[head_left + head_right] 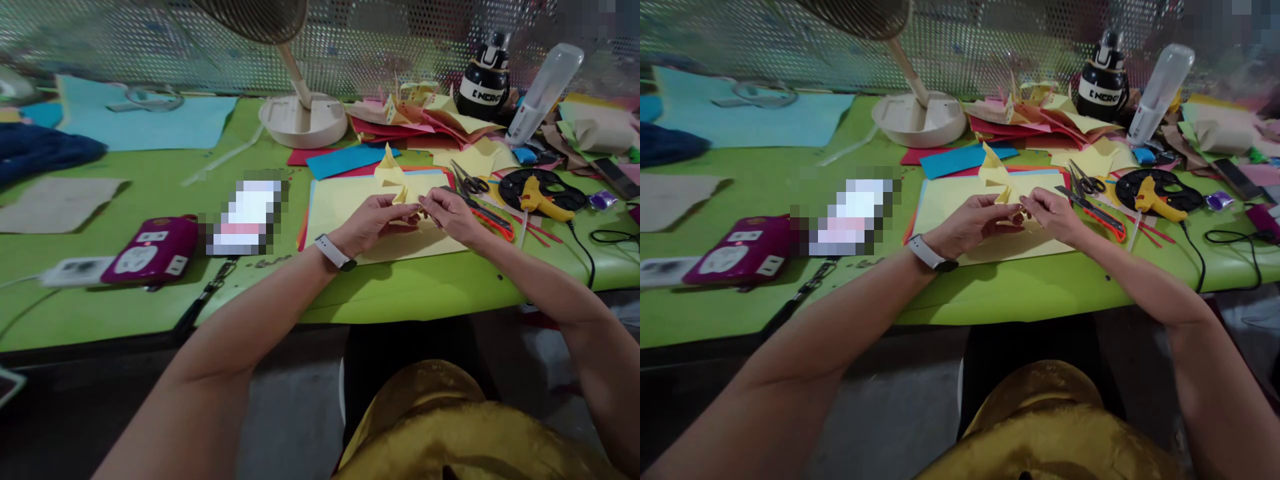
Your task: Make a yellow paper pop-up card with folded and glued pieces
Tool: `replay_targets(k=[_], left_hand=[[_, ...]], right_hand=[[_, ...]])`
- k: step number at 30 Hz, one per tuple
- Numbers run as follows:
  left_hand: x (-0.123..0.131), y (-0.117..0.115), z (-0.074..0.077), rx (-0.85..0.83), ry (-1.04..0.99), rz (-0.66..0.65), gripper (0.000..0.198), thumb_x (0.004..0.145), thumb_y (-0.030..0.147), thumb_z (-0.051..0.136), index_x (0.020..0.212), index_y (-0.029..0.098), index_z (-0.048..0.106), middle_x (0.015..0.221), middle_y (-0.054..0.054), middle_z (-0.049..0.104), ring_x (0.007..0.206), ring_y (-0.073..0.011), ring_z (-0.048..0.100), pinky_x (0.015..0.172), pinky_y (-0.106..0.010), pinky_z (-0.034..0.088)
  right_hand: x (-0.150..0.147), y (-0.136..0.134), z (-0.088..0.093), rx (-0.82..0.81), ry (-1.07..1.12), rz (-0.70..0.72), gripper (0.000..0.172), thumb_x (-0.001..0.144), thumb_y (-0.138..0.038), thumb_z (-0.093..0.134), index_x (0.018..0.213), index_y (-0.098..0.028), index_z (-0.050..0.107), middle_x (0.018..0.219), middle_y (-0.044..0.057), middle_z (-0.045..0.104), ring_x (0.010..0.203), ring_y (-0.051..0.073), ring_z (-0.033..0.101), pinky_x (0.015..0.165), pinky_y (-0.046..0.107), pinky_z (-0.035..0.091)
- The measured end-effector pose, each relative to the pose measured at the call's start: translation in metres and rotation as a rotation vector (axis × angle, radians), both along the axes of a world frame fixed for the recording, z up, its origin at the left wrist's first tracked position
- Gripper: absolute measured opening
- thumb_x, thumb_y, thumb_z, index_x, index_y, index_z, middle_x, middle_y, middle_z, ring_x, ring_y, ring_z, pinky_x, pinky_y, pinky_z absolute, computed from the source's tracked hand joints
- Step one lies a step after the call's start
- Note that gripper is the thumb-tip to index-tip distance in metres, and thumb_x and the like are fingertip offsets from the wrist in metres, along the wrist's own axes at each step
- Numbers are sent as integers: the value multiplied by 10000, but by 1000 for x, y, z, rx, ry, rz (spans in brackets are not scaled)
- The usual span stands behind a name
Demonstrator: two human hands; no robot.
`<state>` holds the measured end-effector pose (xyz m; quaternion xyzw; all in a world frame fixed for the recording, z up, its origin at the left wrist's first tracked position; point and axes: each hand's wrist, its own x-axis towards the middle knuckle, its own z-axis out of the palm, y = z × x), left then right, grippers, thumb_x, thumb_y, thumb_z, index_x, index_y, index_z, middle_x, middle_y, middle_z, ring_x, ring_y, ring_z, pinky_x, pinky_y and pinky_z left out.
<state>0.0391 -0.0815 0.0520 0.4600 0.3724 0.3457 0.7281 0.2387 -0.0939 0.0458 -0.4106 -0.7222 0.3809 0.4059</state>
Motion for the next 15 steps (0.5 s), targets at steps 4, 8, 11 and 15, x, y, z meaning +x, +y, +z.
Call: replay_targets(k=[4,8,11,15], left_hand=[[-1,-1,-2,31,37,-35,286,693,338,961,835,168,780,794,-26,770,742,-137,711,828,-319,632],[-2,0,-6,117,22,-60,276,723,359,947,830,169,779,789,-37,773,746,-153,729,839,-347,646],[-2,1,-7,162,13,-71,264,749,350,937,858,164,783,789,-37,763,757,-161,738,869,-372,647],[-3,2,-5,163,26,-78,242,771,347,924,804,162,771,768,-43,756,740,-154,726,869,-370,647]], right_hand=[[-1,-1,1,-5,-33,-4,593,979,-771,534,730,-238,461,664,-52,425,638,114,389,600,283,339],[-3,-3,1,-29,-40,-17,588,976,-764,546,721,-238,480,650,-48,427,632,122,392,589,285,331],[-4,-4,1,-49,-31,-38,577,981,-754,548,725,-242,476,633,-49,438,608,120,387,569,283,323],[-2,-2,0,-54,17,-64,572,981,-758,554,734,-247,487,596,-57,436,574,112,385,545,271,327]])
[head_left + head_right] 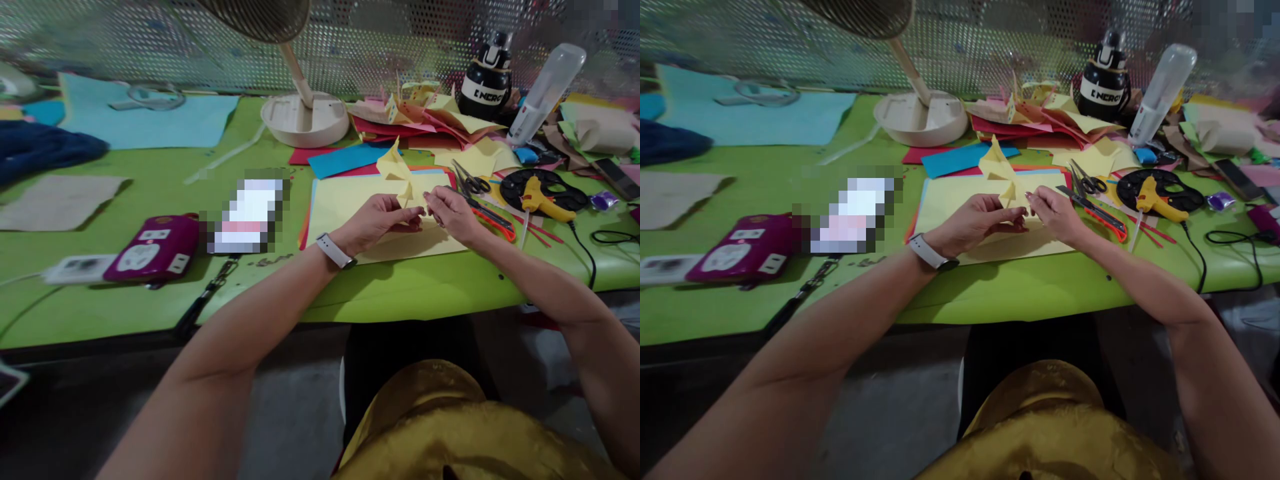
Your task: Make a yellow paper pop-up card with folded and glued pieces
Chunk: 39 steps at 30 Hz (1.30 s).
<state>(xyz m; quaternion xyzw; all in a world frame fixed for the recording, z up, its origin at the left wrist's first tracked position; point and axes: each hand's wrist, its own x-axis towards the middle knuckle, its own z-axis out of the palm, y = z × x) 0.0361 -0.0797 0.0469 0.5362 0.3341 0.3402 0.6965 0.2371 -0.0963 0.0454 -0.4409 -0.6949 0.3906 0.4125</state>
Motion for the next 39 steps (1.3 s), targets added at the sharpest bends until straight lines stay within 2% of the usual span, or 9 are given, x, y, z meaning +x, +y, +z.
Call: replay_targets(k=[3,9,12,18,24,27,30,36,39], left_hand=[[-2,0,1,-14,-5,2,252,761,349,932,766,163,762,769,-45,755,744,-145,716,888,-362,638],[-1,3,2,-82,-78,53,213,739,291,912,831,153,777,831,-46,761,801,-152,722,957,-371,604],[2,3,2,-121,-150,100,231,749,316,904,842,166,755,868,-44,769,860,-159,734,953,-351,601],[5,2,-1,-6,-194,212,223,778,311,916,831,196,732,880,8,740,846,-126,705,959,-324,594],[3,1,-1,35,-89,170,209,763,305,915,799,191,744,805,5,720,729,-110,655,768,-250,578],[3,0,-1,66,-7,76,246,755,343,920,742,186,732,706,12,674,610,-89,579,584,-207,470],[3,-2,-1,81,25,38,292,723,382,944,733,185,728,667,20,648,568,-80,535,525,-206,396],[2,2,1,35,-77,198,365,657,411,980,741,191,702,786,5,718,658,-107,619,622,-236,504],[1,5,-1,0,-125,263,339,680,375,973,747,196,693,786,10,716,691,-113,650,676,-252,550]], right_hand=[[4,3,0,8,38,-25,578,961,-779,568,742,-249,502,558,-67,429,529,104,373,508,264,319],[7,8,2,9,112,-116,566,955,-768,593,746,-252,495,555,-67,446,501,91,396,483,243,362],[4,5,2,-18,122,-79,568,927,-781,622,764,-247,521,590,-55,518,514,85,433,492,236,400],[0,-2,2,-71,80,34,570,870,-777,701,760,-225,609,630,-25,612,522,83,502,491,241,444],[4,1,10,-59,160,-80,515,861,-709,756,774,-233,581,622,-50,571,541,78,498,508,222,469],[4,4,11,-73,203,-112,486,834,-637,824,787,-246,540,633,-62,563,539,79,497,488,218,462],[4,5,8,-86,207,-120,475,828,-572,857,764,-253,511,625,-61,556,551,90,511,481,225,466],[5,6,5,-79,264,-186,392,859,-489,839,756,-247,549,618,-51,571,543,93,514,487,232,479],[4,5,6,-96,269,-202,401,861,-484,835,717,-245,547,592,-53,573,520,86,505,497,230,490]])
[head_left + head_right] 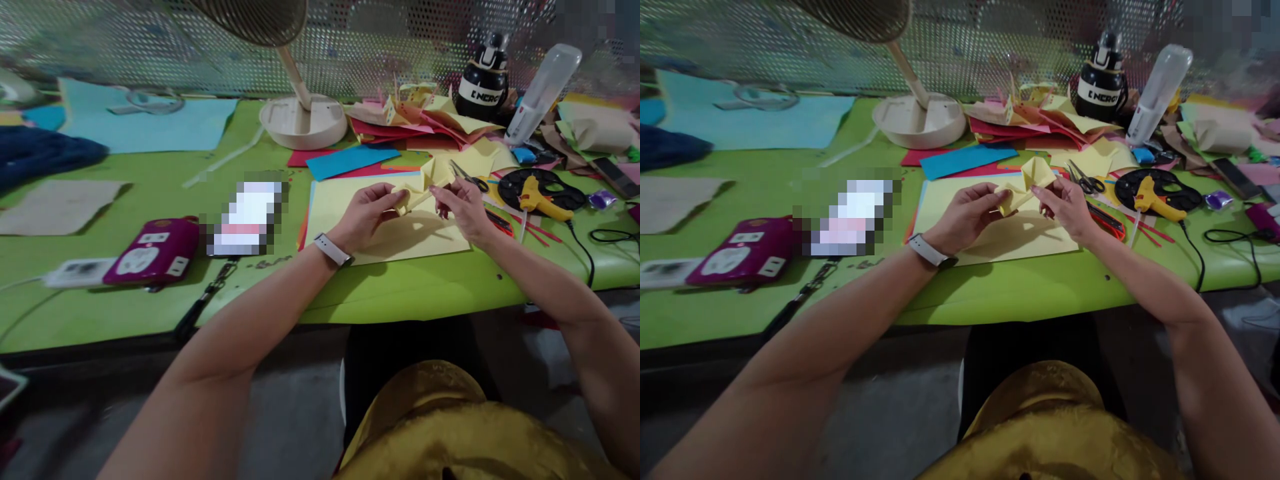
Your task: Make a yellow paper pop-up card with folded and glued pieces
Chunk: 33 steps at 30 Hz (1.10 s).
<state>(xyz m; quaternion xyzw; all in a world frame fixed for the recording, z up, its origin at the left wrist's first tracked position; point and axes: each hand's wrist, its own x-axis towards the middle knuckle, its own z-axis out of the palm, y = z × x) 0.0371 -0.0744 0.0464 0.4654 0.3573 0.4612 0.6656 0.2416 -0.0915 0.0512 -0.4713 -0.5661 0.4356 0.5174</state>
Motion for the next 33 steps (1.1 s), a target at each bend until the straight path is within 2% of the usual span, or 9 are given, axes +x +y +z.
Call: replay_targets(k=[6,10,13,16,19,21,27,30,33], left_hand=[[1,5,-5,-26,-33,85,315,697,384,955,754,218,694,770,17,718,723,-126,676,793,-296,615],[1,6,-1,-71,-63,117,220,774,394,835,869,229,725,911,-18,783,929,-197,743,859,-333,632],[-1,4,3,-95,-108,61,201,805,365,713,949,226,728,1050,-41,802,1038,-233,753,902,-364,626],[-2,1,5,-55,-127,-21,292,754,301,718,1037,228,718,1107,-47,801,1058,-243,760,922,-379,617],[-1,-1,2,25,-82,-77,469,676,207,807,1132,227,699,1093,-53,807,1073,-239,761,919,-360,612],[0,-1,-1,75,-45,-85,515,684,213,870,1165,229,688,1108,-60,809,1080,-229,763,914,-342,610],[3,4,-8,94,-1,34,426,816,529,889,1011,209,687,955,-49,806,932,-197,790,892,-349,629],[3,6,-8,86,-19,77,435,817,566,882,918,193,683,882,-43,800,846,-176,782,868,-340,639],[3,7,-7,65,-38,108,408,821,530,892,889,187,683,849,-34,793,803,-150,768,848,-314,638]], right_hand=[[-1,-1,-1,-37,34,23,406,863,-463,844,672,-231,571,579,-52,592,489,70,501,491,225,472],[-1,2,-3,-42,83,6,476,824,-539,870,643,-232,555,561,-55,587,475,65,489,469,219,457],[-1,5,-5,-52,90,-21,543,810,-630,853,619,-244,523,548,-53,573,466,73,477,454,228,461],[-1,6,-7,-66,89,-31,569,821,-681,821,615,-249,514,545,-49,565,467,78,475,450,233,466],[-2,5,-7,-72,100,-22,577,837,-687,807,603,-244,521,538,-41,561,466,78,477,452,236,466],[-3,4,-6,-77,111,-12,581,824,-690,817,592,-239,533,533,-39,569,461,75,480,450,233,461],[-5,2,-5,-107,132,17,544,797,-648,855,587,-229,580,521,-45,594,444,60,483,446,213,439],[-5,3,-5,-105,166,-2,489,828,-573,865,627,-235,574,536,-54,598,440,56,475,441,210,431],[-4,5,-5,-85,195,-20,430,849,-508,874,684,-241,580,559,-68,597,443,54,467,436,205,420]])
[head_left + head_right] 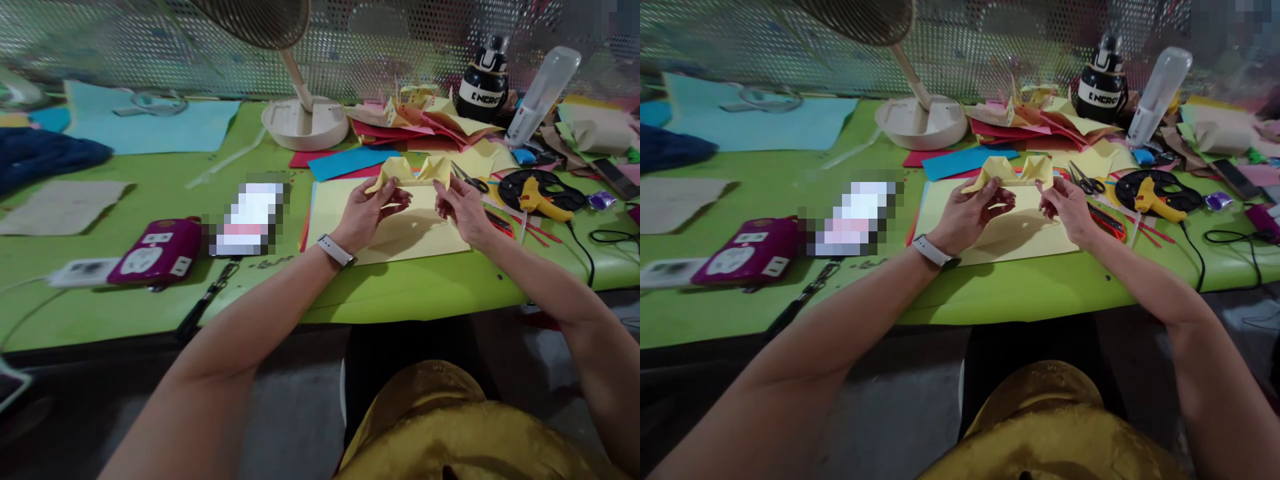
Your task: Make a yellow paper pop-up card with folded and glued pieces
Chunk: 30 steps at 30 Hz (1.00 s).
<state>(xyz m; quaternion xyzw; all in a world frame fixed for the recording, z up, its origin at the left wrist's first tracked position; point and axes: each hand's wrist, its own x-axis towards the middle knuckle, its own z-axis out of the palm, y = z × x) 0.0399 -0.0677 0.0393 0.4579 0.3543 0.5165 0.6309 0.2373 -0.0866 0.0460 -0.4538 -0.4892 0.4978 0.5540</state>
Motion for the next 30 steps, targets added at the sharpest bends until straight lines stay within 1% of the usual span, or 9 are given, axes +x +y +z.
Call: replay_targets(k=[3,7,14,17,20,22,25,27,30], left_hand=[[0,1,0,-14,-17,34,371,836,487,891,894,180,691,843,-35,787,818,-148,771,852,-306,631],[0,4,-2,-11,-26,71,373,826,486,897,890,177,698,838,-40,784,848,-157,775,854,-303,629],[-2,5,-6,11,-77,38,367,740,437,961,878,179,739,862,-29,783,855,-160,756,883,-325,635],[-3,6,-8,7,-101,23,307,739,368,962,872,191,750,865,-15,782,863,-158,755,891,-330,637],[-4,7,-9,14,-111,16,256,759,336,943,877,208,755,860,-2,783,859,-152,758,889,-330,641],[-5,7,-9,41,-110,3,268,751,356,947,887,221,760,865,4,789,872,-155,765,887,-329,643],[-6,6,-7,127,-62,-23,322,721,398,966,910,229,767,894,2,804,914,-175,782,906,-343,649],[-5,4,-7,197,-8,-32,332,723,416,965,918,225,776,915,-10,813,945,-198,795,929,-366,651],[-4,1,-7,290,42,-56,345,715,434,971,916,216,793,997,-37,828,1001,-232,802,963,-398,649]], right_hand=[[0,1,-1,29,4,-21,408,885,-503,843,700,-239,593,574,-66,594,451,51,466,433,202,414],[2,1,-3,47,-28,-8,429,907,-570,797,705,-240,614,575,-59,587,461,58,474,430,203,422],[2,-1,-6,7,-68,144,359,862,-561,842,796,-227,730,605,-42,640,490,64,515,472,213,467],[2,-2,-6,-3,-60,159,310,875,-519,836,831,-225,747,600,-46,644,486,68,510,481,217,473],[2,-3,-2,-43,-18,149,209,917,-408,794,858,-216,734,606,-43,658,496,75,536,497,213,478],[2,-2,0,-92,29,133,192,957,-388,718,891,-208,723,620,-34,669,507,85,560,504,216,482],[3,0,3,-130,92,111,324,998,-497,612,868,-211,692,645,-12,679,545,110,602,531,237,507],[4,2,4,-119,106,91,373,978,-566,615,848,-222,676,673,-3,684,603,125,636,574,251,534],[7,4,4,-73,99,59,290,906,-526,708,906,-236,701,759,-7,708,717,133,673,678,263,571]])
